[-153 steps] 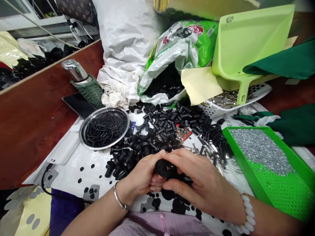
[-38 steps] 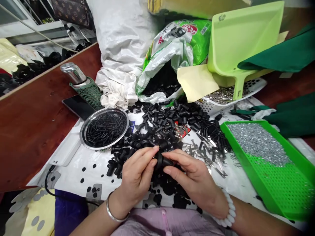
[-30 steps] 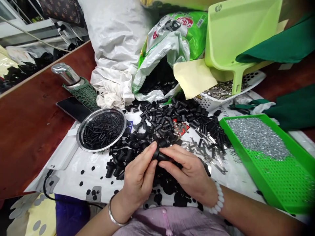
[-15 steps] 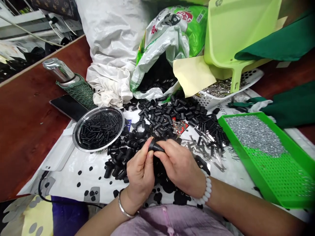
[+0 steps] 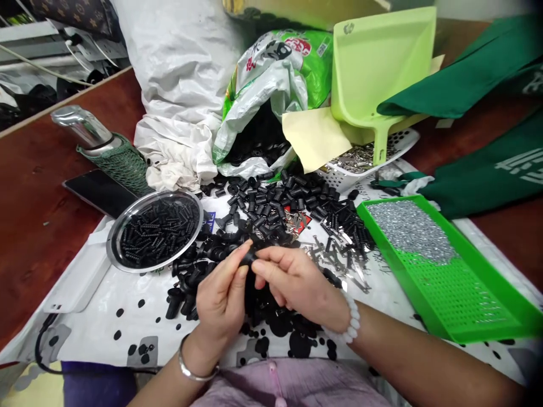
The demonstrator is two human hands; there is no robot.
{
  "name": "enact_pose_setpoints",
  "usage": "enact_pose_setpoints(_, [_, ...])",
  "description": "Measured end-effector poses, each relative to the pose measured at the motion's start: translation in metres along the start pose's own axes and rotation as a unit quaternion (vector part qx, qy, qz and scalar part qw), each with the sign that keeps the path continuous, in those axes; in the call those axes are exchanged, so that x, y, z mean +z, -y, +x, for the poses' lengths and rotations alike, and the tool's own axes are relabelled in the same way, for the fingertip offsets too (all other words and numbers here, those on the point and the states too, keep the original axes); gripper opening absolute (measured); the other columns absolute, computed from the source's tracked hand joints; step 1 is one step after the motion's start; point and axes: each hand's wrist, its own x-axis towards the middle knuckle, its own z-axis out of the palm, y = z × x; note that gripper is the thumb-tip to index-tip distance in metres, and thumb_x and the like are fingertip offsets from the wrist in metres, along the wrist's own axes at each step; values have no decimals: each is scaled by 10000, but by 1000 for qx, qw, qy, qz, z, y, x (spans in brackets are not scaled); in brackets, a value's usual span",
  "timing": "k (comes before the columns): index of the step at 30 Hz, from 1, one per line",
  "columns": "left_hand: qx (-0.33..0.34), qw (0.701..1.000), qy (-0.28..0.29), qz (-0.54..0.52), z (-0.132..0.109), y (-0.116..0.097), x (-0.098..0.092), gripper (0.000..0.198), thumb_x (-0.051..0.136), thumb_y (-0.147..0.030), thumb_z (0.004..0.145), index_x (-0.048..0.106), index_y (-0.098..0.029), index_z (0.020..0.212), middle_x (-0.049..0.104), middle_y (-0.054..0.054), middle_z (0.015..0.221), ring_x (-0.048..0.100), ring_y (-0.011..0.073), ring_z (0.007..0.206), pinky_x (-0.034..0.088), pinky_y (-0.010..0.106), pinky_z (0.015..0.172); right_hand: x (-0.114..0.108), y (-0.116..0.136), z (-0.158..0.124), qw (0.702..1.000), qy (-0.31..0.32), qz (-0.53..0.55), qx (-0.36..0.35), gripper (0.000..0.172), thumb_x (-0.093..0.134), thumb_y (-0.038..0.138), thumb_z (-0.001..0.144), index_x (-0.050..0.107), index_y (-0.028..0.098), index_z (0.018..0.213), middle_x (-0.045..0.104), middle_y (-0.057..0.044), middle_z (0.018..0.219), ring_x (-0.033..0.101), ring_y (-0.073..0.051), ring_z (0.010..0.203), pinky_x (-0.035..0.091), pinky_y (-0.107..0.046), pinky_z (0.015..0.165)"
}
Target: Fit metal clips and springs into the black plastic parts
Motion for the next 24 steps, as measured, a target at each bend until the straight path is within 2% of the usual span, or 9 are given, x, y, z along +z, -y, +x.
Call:
enact_pose_setpoints(2, [-1,1000,11,14,4,3,-11,401,497,-96,846,531,-225,1223,613,31,1185,603,171,1035,479,305,940,-18,5,-1,998,-14,-63,-24,348,605,365,765,592,129,1021,567,25,640,446,-54,444,352,-171,384])
enact_pose_setpoints(4, [-4,999,19,44,7,6,-24,403,519,-112,834,534,-227,1220,572,36,1240,568,193,1089,434,342,991,-46,9,-2,978,-69,-189,-55,382,550,413,810,581,141,1077,611,1,704,479,-71,477,385,-196,424])
enact_pose_setpoints(5, [-9,998,20,60,9,8,-31,407,533,-125,827,533,-230,1220,542,41,1274,547,207,1118,410,364,1010,-62,10,-2,954,-93,-279,-58,366,508,420,839,591,150,1071,633,-10,727,491,-79,477,395,-207,433])
enact_pose_setpoints(6, [-16,997,18,77,10,10,-36,408,548,-139,820,534,-234,1217,518,43,1299,533,220,1135,394,386,1021,-78,10,-1,915,-117,-382,-50,340,464,415,867,606,169,1054,652,-15,747,518,-89,498,414,-218,463])
enact_pose_setpoints(8, [-24,994,7,103,12,13,-42,398,567,-159,810,548,-244,1198,493,44,1321,525,235,1140,391,413,1017,-105,7,1,884,-146,-441,-41,274,469,353,868,649,168,960,666,-38,746,569,-134,583,430,-251,527])
enact_pose_setpoints(10, [-25,993,0,113,13,16,-43,366,569,-164,808,570,-246,1165,499,43,1315,534,237,1126,402,422,1004,-121,2,3,861,-151,-484,-28,239,482,309,857,669,167,898,676,-52,735,594,-170,629,433,-277,556])
enact_pose_setpoints(12, [-24,993,7,115,14,19,-40,333,561,-166,814,586,-239,1137,506,44,1307,534,233,1123,401,421,1002,-125,-3,5,845,-137,-516,-21,213,493,279,848,677,175,874,690,-57,761,614,-190,669,440,-288,583])
enact_pose_setpoints(16, [-27,992,23,117,15,24,-35,321,555,-173,817,588,-235,1130,505,48,1305,541,233,1111,415,417,989,-118,-10,7,824,-98,-558,-20,204,487,239,852,676,180,902,702,-62,885,636,-202,751,459,-302,647])
enact_pose_setpoints(24, [-25,990,32,133,23,29,-37,306,548,-179,820,595,-234,1118,515,42,1289,545,218,1098,430,369,973,-120,-7,25,787,-58,-613,-43,191,474,213,873,656,188,927,685,-39,899,631,-176,802,456,-277,697])
